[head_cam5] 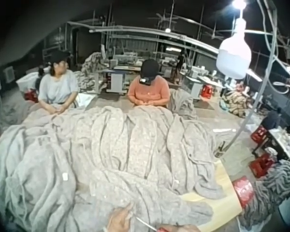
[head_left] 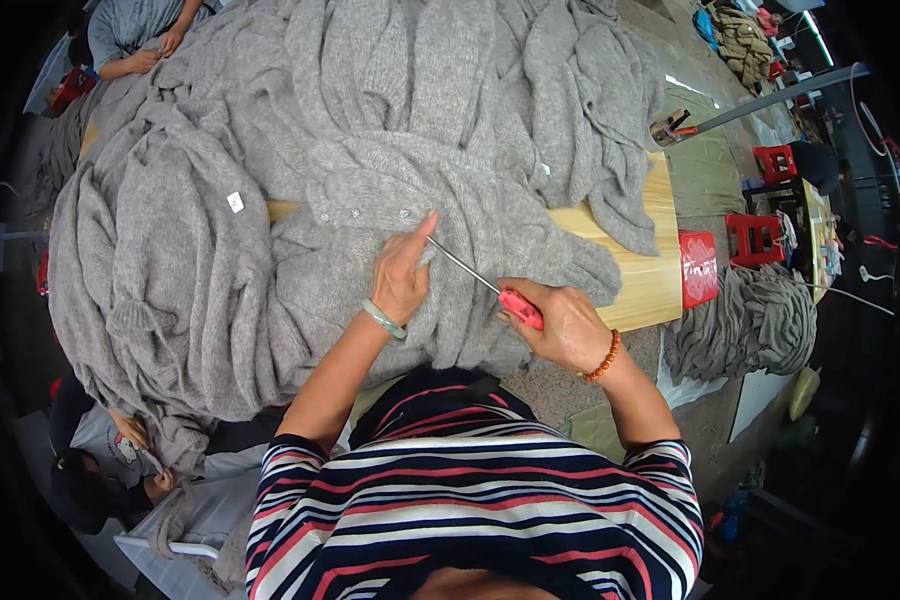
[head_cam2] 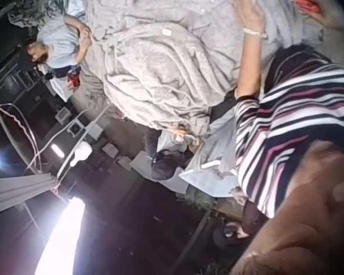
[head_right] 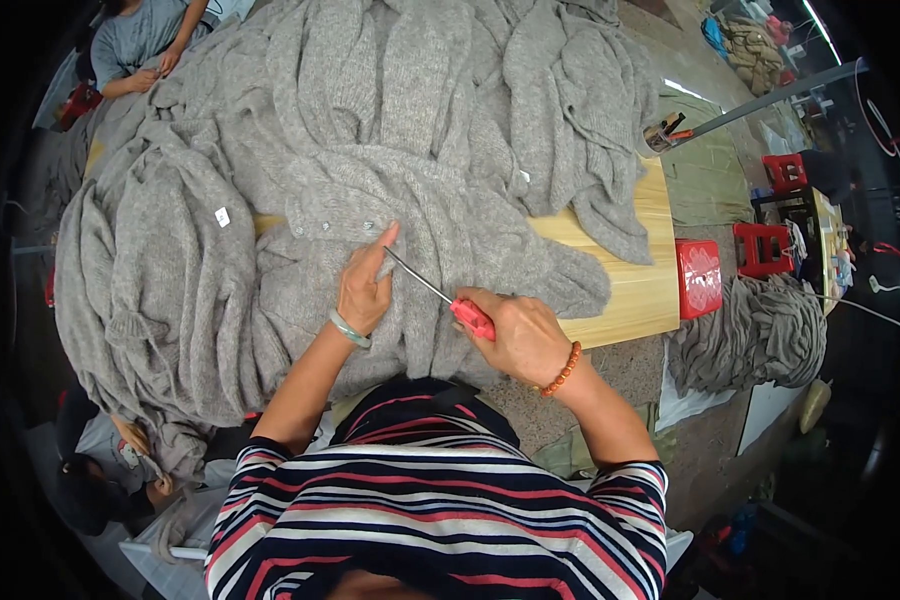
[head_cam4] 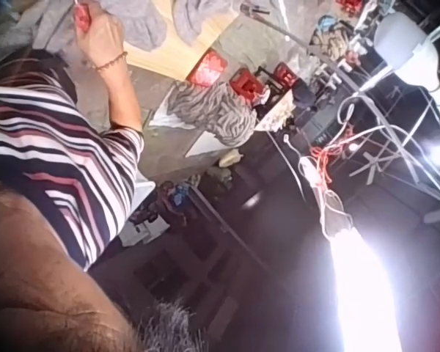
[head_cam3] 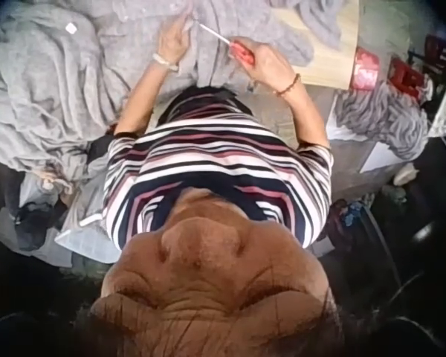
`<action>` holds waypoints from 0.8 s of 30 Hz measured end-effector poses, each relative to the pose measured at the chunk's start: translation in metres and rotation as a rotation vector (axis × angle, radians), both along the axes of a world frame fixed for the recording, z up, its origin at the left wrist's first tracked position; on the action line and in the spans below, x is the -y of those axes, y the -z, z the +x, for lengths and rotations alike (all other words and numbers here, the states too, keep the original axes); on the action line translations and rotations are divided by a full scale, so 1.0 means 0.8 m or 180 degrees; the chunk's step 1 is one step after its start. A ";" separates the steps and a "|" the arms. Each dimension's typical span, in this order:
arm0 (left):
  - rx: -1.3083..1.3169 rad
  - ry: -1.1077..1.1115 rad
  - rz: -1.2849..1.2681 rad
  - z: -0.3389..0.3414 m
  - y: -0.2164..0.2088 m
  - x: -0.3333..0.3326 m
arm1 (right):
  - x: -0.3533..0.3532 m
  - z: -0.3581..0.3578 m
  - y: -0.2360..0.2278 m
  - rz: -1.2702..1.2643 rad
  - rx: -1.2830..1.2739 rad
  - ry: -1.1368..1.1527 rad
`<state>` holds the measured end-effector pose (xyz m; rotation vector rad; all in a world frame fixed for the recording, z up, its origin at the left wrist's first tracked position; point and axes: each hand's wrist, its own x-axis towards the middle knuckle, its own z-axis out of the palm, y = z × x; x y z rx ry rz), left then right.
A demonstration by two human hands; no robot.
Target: Trimming loose threads from knitted sweaters using a pair of scissors on a factory floor.
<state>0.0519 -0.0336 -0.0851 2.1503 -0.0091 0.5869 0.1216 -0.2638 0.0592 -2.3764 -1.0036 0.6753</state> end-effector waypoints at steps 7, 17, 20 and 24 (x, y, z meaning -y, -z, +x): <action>0.0082 -0.0094 0.0176 -0.007 0.020 -0.010 | -0.005 0.011 0.007 -0.0369 0.0131 -0.0253; -0.0277 0.0610 0.0909 -0.026 0.020 0.024 | -0.079 0.035 0.080 0.1053 0.0142 0.0099; -0.0194 0.0598 0.0663 -0.036 0.008 0.036 | -0.098 0.042 0.116 0.0915 0.0295 0.0259; -0.0459 -0.0230 -0.3204 -0.075 0.025 0.044 | -0.105 0.043 0.128 0.0608 -0.0073 0.0337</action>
